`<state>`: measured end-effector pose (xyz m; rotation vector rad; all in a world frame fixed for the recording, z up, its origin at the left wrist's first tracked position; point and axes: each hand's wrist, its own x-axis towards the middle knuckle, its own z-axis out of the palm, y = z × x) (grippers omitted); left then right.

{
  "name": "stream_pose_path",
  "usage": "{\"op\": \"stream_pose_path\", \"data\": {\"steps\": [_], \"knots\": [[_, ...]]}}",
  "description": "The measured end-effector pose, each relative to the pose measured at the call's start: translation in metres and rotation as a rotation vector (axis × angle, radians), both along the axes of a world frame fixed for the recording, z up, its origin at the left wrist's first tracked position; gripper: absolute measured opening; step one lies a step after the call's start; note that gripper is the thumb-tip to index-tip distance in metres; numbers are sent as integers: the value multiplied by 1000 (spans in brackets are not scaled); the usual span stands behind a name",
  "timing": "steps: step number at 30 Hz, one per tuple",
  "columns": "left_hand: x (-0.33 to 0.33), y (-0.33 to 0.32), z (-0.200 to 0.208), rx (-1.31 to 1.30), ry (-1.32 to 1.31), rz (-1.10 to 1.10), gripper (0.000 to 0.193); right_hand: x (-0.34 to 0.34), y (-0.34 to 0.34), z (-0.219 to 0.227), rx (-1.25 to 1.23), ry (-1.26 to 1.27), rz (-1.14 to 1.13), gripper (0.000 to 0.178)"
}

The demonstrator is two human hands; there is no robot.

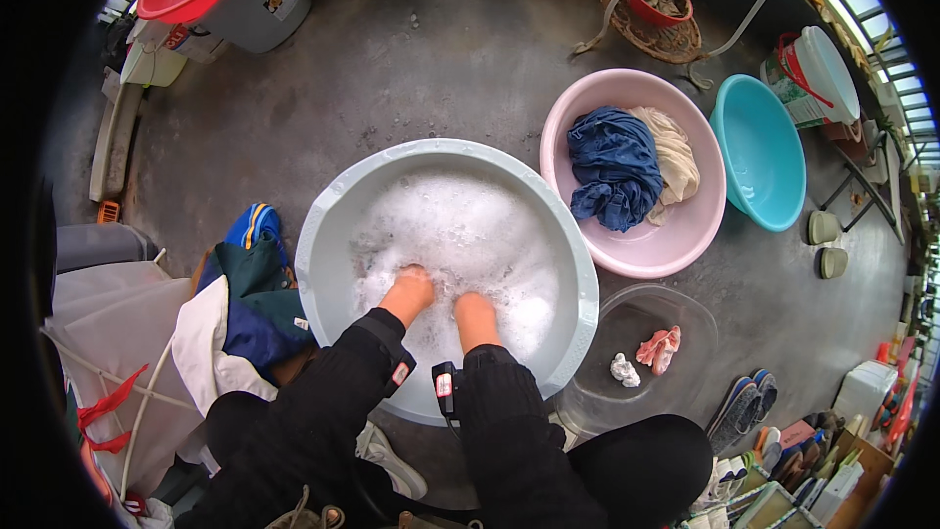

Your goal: The person hand-washes several garments in a basin of soapy water. They scrub and rinse a light-colored cloth, then a pair of blue jeans, and finally a blue jacket, moving each item to a separate basin after washing.

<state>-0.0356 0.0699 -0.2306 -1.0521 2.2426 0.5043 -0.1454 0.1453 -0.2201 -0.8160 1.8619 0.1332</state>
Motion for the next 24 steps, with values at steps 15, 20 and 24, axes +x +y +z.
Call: {"op": "stream_pose_path", "data": {"steps": [15, 20, 24], "knots": [[33, 45, 69, 130, 103, -437, 27, 22, 0, 79, -93, 255, 524, 61], [23, 18, 66, 461, -32, -422, 29, 27, 5, 48, -37, 148, 490, 36], [15, -18, 100, 284, -42, -148, 27, 4, -17, 86, -116, -28, 428, 31]]}}
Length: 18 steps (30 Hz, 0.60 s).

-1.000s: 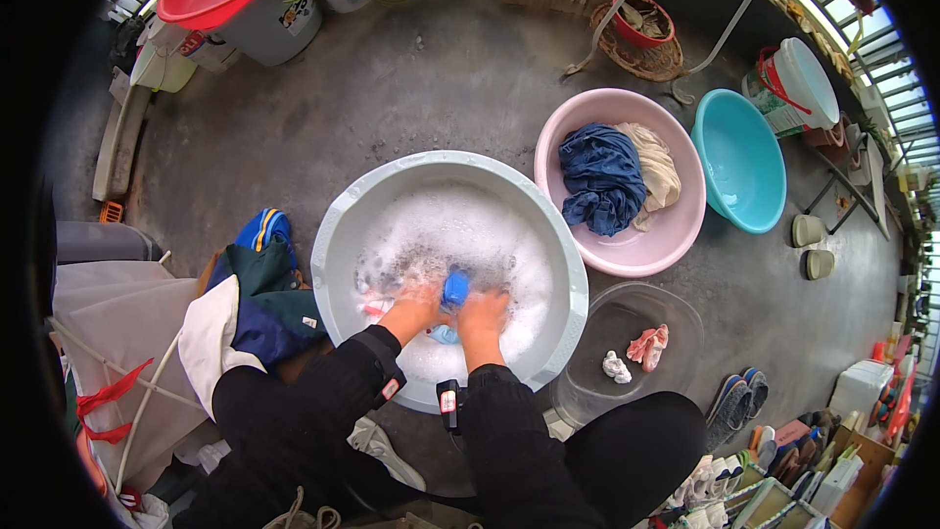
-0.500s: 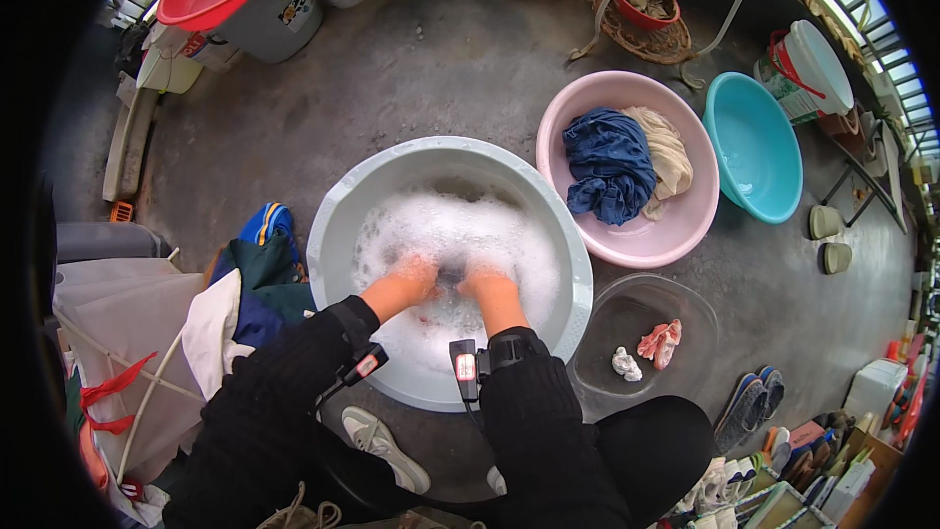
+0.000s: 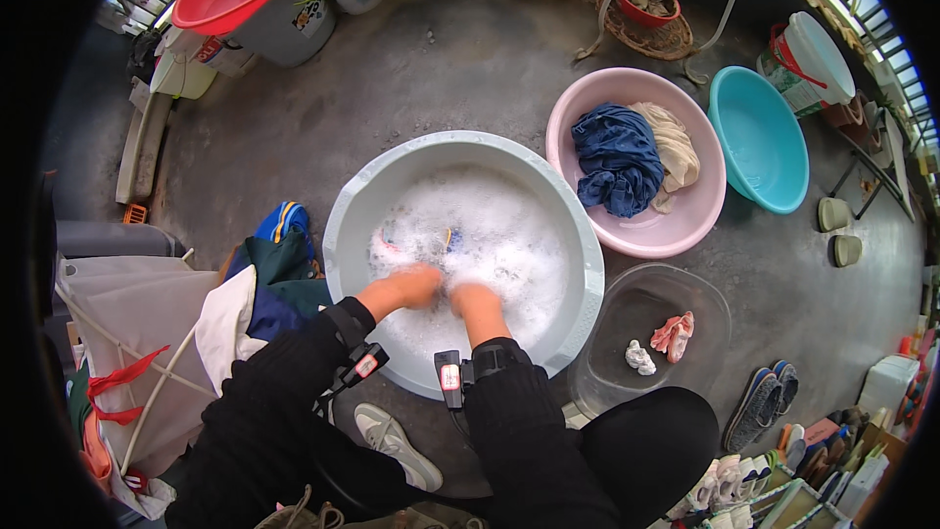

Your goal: The person hand-washes several garments in a basin of soapy water. They scrub and rinse a light-colored cloth, then a pair of blue jeans, and finally a blue jacket, moving each item to a separate basin after washing.

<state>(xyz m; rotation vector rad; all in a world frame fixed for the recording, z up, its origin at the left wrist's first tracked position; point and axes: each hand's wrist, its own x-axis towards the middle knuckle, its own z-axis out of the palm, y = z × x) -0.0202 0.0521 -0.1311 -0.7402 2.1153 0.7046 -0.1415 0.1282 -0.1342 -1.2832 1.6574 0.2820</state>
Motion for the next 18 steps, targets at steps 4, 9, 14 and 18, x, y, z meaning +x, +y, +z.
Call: {"op": "stream_pose_path", "data": {"steps": [4, 9, 14, 18], "knots": [[-8, -23, -7, -574, 406, 238, 28, -24, -24, 23, -369, 122, -429, 22], [-25, -38, -23, -607, 59, 8, 31, -10, -10, 8, -393, -203, -778, 21], [-19, -48, 44, 0, 350, 451, 23, 14, 12, 11, -537, -20, -1012, 43], [-7, -42, 117, 127, 489, 621, 20, -6, 18, 33, -544, -170, -928, 35]]}}
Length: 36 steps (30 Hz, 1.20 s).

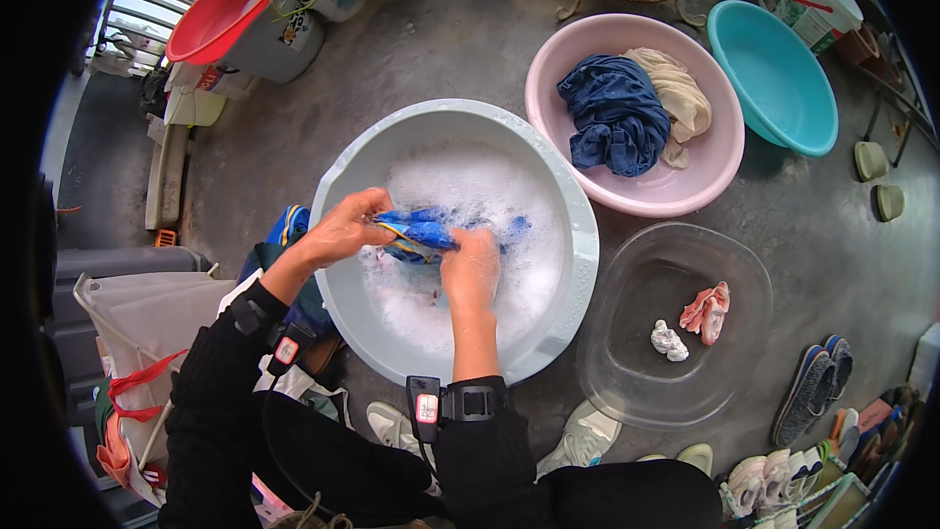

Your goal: The person hand-washes several garments in a basin of soapy water. They scrub and rinse a light-colored cloth, then a pair of blue jeans, and finally a blue jacket, moving each item to a separate basin after washing.

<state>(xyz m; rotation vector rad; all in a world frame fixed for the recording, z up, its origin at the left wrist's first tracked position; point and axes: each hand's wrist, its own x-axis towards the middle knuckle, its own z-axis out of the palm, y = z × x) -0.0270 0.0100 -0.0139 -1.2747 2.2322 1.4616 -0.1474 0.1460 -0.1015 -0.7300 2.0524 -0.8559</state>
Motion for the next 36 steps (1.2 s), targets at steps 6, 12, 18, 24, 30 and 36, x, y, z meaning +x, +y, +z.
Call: {"op": "stream_pose_path", "data": {"steps": [6, 12, 18, 24, 30, 36], "knots": [[-8, 22, 86, 64, 156, 176, 32, -41, 11, 72, -422, -270, -16, 23], [9, 33, 81, -229, 56, -117, 38, -45, 11, 123, -672, -422, -149, 19], [28, 26, 54, -333, 55, 12, 37, -37, 13, 101, -505, -444, -338, 16], [19, 24, 86, -80, 338, 207, 43, -25, 5, 84, -614, 46, -350, 18], [-4, 34, 91, 359, 630, 623, 29, 10, 0, 69, -660, -301, -108, 37], [10, 4, 96, 327, 711, 767, 39, -13, 36, 36, -16, 35, -10, 49]]}}
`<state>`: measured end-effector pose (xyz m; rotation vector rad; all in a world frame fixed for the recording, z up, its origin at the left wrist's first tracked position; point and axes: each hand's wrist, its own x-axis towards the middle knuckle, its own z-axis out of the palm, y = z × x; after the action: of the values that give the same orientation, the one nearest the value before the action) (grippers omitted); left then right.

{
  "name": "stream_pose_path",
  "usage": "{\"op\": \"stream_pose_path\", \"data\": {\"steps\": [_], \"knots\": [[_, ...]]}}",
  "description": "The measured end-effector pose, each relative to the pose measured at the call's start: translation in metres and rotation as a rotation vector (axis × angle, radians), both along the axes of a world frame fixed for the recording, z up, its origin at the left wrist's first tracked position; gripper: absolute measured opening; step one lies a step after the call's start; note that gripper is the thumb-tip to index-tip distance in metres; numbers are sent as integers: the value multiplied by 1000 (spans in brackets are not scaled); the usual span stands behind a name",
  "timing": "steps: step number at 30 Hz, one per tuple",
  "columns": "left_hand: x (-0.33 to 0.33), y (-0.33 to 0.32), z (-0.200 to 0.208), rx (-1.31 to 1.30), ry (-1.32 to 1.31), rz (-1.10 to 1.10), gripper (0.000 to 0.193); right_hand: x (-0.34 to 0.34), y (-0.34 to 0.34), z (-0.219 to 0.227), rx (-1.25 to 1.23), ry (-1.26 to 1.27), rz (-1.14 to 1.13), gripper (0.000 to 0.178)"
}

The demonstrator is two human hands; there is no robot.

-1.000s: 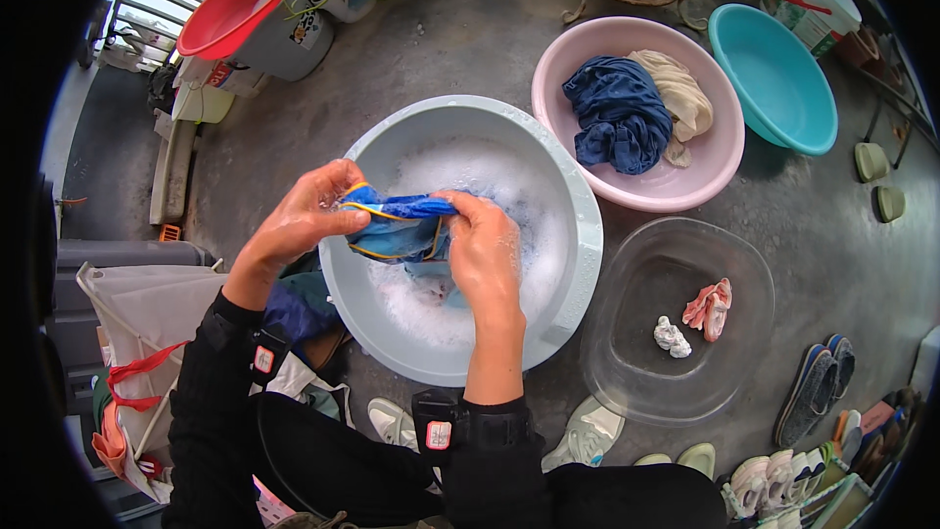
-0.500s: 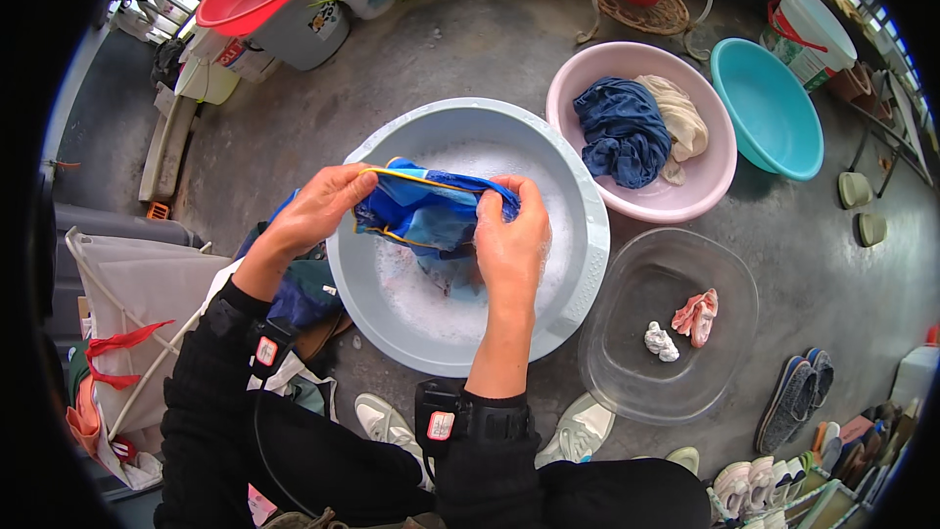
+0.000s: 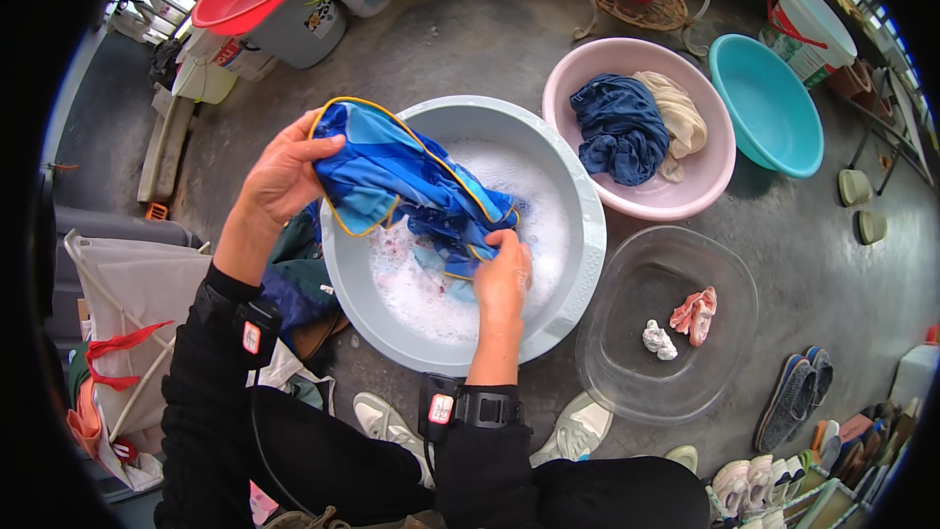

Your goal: The person hand-washes several garments in a basin of soapy water. They scrub and rinse a light-colored cloth, then a pair of blue jeans, and finally a blue jacket, moving each item to a separate basin after washing.

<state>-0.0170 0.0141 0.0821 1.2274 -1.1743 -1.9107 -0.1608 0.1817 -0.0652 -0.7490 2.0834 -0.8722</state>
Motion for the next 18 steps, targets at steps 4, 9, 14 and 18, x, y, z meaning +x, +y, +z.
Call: {"op": "stream_pose_path", "data": {"steps": [4, 9, 14, 18], "knots": [[9, -12, 6, 96, 79, -171, 37, -9, 2, -9, -13, 84, 40, 65], [3, 6, 32, -8, 117, -427, 40, 14, -35, -12, -290, 158, 14, 65], [10, 7, 55, -243, -60, -541, 47, -7, -25, 1, -409, -189, -16, 35], [21, -7, 29, -782, -559, -837, 47, -35, -10, 11, -389, -660, 36, 34]]}}
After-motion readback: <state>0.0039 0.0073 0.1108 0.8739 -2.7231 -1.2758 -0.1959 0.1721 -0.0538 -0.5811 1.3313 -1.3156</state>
